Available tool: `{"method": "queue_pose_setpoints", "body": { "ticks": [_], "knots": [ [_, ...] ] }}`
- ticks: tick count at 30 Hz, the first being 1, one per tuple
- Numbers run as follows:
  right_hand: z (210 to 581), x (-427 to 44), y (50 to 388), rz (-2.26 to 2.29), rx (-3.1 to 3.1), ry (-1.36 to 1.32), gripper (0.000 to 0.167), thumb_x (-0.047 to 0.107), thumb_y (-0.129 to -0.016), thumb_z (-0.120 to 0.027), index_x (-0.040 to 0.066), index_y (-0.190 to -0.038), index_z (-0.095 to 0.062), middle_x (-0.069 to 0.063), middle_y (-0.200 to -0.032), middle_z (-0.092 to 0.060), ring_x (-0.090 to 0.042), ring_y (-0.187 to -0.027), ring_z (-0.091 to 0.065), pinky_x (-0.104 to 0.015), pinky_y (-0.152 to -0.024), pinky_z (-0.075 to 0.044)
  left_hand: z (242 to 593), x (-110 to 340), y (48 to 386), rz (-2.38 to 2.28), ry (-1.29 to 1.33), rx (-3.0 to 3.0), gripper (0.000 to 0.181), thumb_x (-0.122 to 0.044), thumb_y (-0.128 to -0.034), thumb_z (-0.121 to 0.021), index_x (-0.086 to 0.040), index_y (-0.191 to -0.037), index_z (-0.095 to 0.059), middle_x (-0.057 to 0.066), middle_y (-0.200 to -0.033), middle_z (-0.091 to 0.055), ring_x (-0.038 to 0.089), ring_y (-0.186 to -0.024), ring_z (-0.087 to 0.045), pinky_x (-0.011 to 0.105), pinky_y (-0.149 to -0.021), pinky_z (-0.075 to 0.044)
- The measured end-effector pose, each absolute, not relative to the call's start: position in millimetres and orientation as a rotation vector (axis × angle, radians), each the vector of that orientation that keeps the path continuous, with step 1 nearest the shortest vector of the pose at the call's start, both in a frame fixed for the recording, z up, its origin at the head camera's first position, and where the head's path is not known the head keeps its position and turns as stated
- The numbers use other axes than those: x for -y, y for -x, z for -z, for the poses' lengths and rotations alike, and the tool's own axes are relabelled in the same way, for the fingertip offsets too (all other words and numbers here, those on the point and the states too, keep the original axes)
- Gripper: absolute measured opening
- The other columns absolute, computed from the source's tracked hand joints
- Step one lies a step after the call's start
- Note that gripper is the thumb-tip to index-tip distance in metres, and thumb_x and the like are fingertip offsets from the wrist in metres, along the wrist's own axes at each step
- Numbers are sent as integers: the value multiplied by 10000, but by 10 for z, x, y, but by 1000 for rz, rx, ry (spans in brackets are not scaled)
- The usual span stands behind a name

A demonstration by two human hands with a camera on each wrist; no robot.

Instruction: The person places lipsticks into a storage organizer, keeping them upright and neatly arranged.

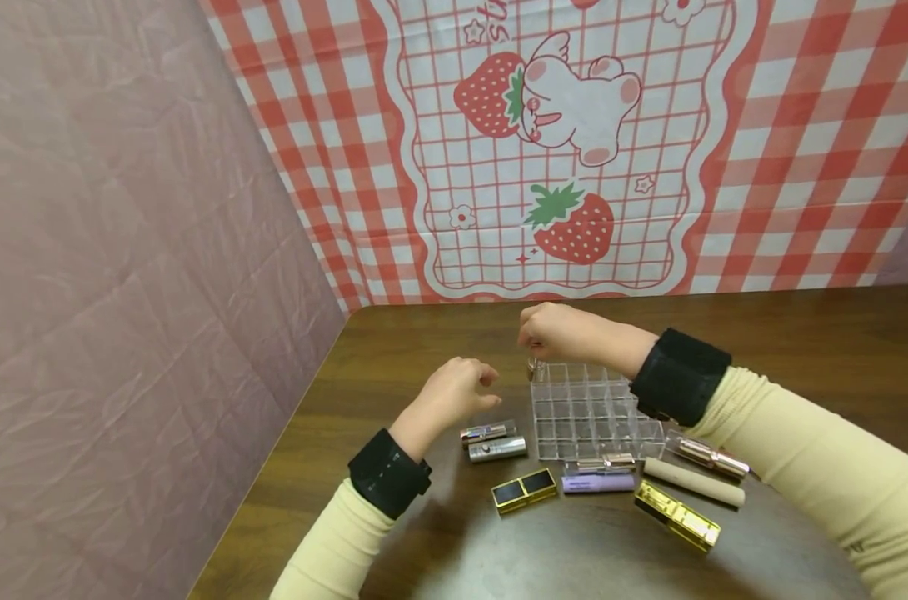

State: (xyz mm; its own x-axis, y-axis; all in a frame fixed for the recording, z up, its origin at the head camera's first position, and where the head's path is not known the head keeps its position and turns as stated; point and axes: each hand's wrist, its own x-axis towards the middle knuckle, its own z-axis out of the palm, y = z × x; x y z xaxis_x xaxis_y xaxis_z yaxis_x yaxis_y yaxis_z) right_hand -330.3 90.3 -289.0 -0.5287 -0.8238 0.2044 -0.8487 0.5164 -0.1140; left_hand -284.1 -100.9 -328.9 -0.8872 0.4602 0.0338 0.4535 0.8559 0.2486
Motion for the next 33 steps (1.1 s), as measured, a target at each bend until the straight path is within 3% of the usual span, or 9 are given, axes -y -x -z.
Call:
{"method": "queue_pose_setpoints", "body": {
  "ticks": [6,16,25,29,33],
  "knots": [
    [2891,-909,3299,-280,2619,-1464,191,-122,-715,-562,31,-730,-677,-62,-733,-560,-146,-661,-532,-243,-577,-402,3328,1034,2835,-383,-722,-3008,321,-228,-798,-702,-63,-1071,-669,49,-988,-670,213,-958,-589,320,-822,-460],
    [2994,-910,3290,-250,2710,-1432,205,-122,-736,-559,41,-749,-682,-29,-714,-522,-105,-622,-456,-233,-562,-332,3363,1043,2832,-381,-702,-3001,312,-222,-793,-707,-66,-1061,-673,44,-949,-662,196,-910,-586,301,-768,-465],
    [3051,-829,3326,-236,2711,-1417,200,-121,-706,-568,57,-657,-644,-18,-660,-476,-104,-586,-414,-229,-542,-299,3424,1105,2838,-368,-688,-2999,311,-209,-788,-711,-49,-1052,-675,52,-951,-670,190,-905,-601,307,-787,-467],
    [3085,-801,3346,-205,2713,-1442,190,-117,-683,-563,54,-621,-616,-27,-640,-468,-122,-585,-387,-241,-535,-313,3471,1144,2843,-358,-663,-2989,300,-208,-787,-707,-51,-1041,-677,54,-929,-667,189,-876,-592,301,-761,-463],
    [3101,-805,3356,-184,2732,-1444,157,-101,-706,-592,36,-696,-668,-51,-692,-540,-181,-649,-530,-266,-572,-438,3516,1180,2856,-333,-653,-2979,286,-200,-789,-700,-56,-1035,-681,54,-906,-666,183,-848,-589,294,-743,-459]
  ]
}}
